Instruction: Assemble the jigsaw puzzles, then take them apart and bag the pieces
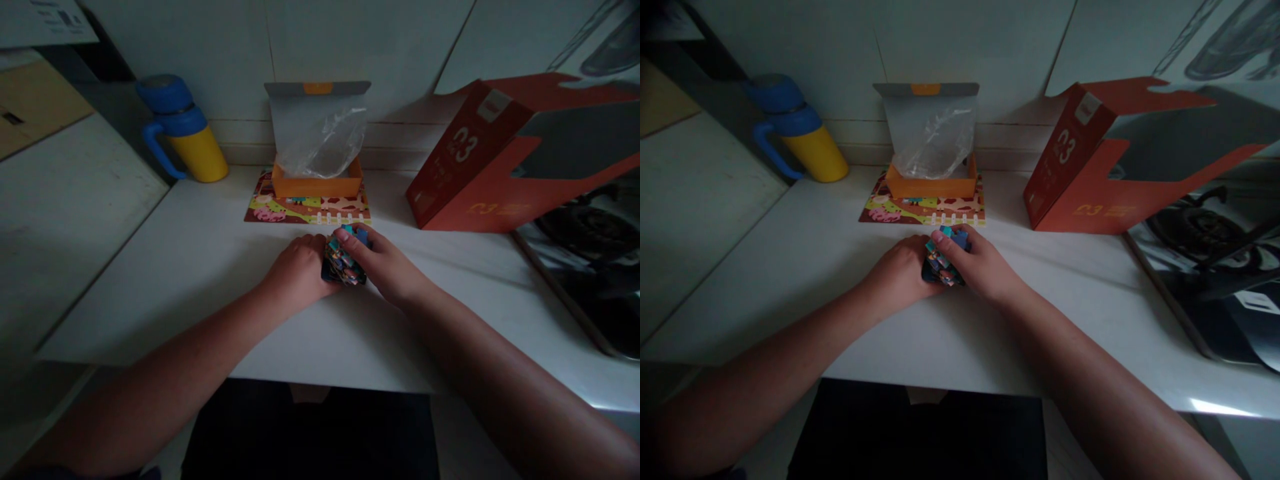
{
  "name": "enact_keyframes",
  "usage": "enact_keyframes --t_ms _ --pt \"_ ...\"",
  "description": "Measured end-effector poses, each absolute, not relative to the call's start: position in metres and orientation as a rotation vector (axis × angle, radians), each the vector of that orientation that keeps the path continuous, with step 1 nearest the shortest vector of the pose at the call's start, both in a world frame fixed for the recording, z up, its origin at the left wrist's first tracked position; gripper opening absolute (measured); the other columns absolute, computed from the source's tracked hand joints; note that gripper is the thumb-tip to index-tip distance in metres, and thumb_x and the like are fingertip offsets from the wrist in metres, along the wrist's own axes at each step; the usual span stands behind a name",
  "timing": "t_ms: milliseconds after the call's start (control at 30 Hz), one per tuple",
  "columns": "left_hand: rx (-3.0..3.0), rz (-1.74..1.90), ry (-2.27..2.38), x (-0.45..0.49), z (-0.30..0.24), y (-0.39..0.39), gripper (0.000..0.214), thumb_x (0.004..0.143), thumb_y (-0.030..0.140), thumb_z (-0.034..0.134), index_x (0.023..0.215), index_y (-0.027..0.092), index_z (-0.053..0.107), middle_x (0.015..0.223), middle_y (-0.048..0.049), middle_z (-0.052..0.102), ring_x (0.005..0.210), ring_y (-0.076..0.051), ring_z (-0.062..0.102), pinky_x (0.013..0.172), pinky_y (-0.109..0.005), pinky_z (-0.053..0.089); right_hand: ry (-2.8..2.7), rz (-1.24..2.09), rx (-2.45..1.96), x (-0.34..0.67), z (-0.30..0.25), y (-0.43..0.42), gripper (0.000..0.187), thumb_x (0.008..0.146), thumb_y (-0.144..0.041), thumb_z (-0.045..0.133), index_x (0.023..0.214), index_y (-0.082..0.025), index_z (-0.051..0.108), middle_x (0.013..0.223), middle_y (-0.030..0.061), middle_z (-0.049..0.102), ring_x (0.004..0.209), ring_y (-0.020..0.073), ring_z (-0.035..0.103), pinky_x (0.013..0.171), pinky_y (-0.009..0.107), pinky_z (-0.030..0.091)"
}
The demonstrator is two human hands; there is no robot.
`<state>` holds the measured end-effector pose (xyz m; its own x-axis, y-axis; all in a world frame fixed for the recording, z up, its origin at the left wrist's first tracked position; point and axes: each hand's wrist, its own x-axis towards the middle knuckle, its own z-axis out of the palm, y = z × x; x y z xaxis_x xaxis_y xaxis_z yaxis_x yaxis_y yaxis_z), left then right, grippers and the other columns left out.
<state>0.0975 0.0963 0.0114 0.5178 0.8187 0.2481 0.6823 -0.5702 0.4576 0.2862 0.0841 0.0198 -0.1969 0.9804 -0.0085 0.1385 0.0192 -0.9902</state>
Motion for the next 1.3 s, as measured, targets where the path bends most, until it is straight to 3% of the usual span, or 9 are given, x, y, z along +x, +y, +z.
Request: enact_keyframes --t_ms 267,433,667,867,1067,1167,1300 --pt "2.455 0.649 1.234 0.093 0.005 0.099 0.045 0.08 0.036 0.088 0.118 0.021 0.069 0.111 -0.0132 0.075 0.11 -0.035 0.072 0.101 -0.049 0.058 -1.509 1.247 -1.249 0.285 0.022 0.082 0.054 0.093 -0.077 0.065 0.108 -0.025 0.065 0.096 0.0036 0.07 0.089 0.0218 0.062 0.081 0.034 0.051" --pt "2.396 0.64 1.286 0.091 0.007 0.098 0.055 0.078 0.037 0.09 0.123 0.018 0.064 0.118 -0.0146 0.07 0.112 -0.036 0.07 0.1 -0.05 0.059 -1.521 1.257 -1.239 0.285 0.026 0.08 0.056 0.094 -0.078 0.064 0.111 -0.024 0.066 0.1 0.0059 0.072 0.093 0.0234 0.065 0.082 0.035 0.052" --pt "2.288 0.852 1.126 0.088 0.004 0.105 0.059 0.073 0.031 0.095 0.121 0.024 0.06 0.122 -0.0093 0.071 0.117 -0.032 0.068 0.106 -0.05 0.057 -1.552 1.207 -1.274 0.287 0.024 0.078 0.061 0.093 -0.077 0.067 0.124 -0.025 0.066 0.109 0.0077 0.076 0.099 0.0261 0.068 0.088 0.038 0.054" --pt "2.111 0.949 1.034 0.086 0.003 0.106 0.064 0.071 0.02 0.092 0.124 0.024 0.056 0.127 -0.0103 0.071 0.12 -0.031 0.07 0.105 -0.05 0.058 -1.411 1.369 -1.161 0.287 0.023 0.08 0.057 0.091 -0.078 0.069 0.115 -0.026 0.067 0.105 0.006 0.076 0.095 0.0247 0.069 0.081 0.035 0.058" --pt "1.971 0.895 0.93 0.084 0.003 0.102 0.079 0.07 0.025 0.098 0.135 0.024 0.053 0.138 -0.0133 0.068 0.129 -0.032 0.068 0.111 -0.051 0.056 -1.287 1.517 -1.025 0.287 0.024 0.083 0.048 0.092 -0.072 0.071 0.103 -0.026 0.069 0.103 0.0056 0.075 0.095 0.0247 0.07 0.089 0.037 0.058" --pt "1.868 0.857 0.879 0.085 0.004 0.099 0.089 0.067 0.029 0.102 0.139 0.026 0.05 0.141 -0.0124 0.067 0.132 -0.031 0.066 0.113 -0.051 0.055 -1.274 1.541 -1.017 0.288 0.025 0.083 0.046 0.093 -0.071 0.071 0.101 -0.026 0.069 0.1 0.0051 0.074 0.09 0.0236 0.069 0.085 0.037 0.058" --pt "1.749 0.826 0.829 0.087 0.008 0.096 0.077 0.078 0.041 0.097 0.137 0.028 0.049 0.144 -0.0123 0.066 0.135 -0.031 0.065 0.113 -0.049 0.056 -1.345 1.411 -1.094 0.288 0.025 0.081 0.049 0.093 -0.071 0.071 0.109 -0.025 0.068 0.103 0.0046 0.074 0.093 0.0228 0.068 0.084 0.035 0.056"
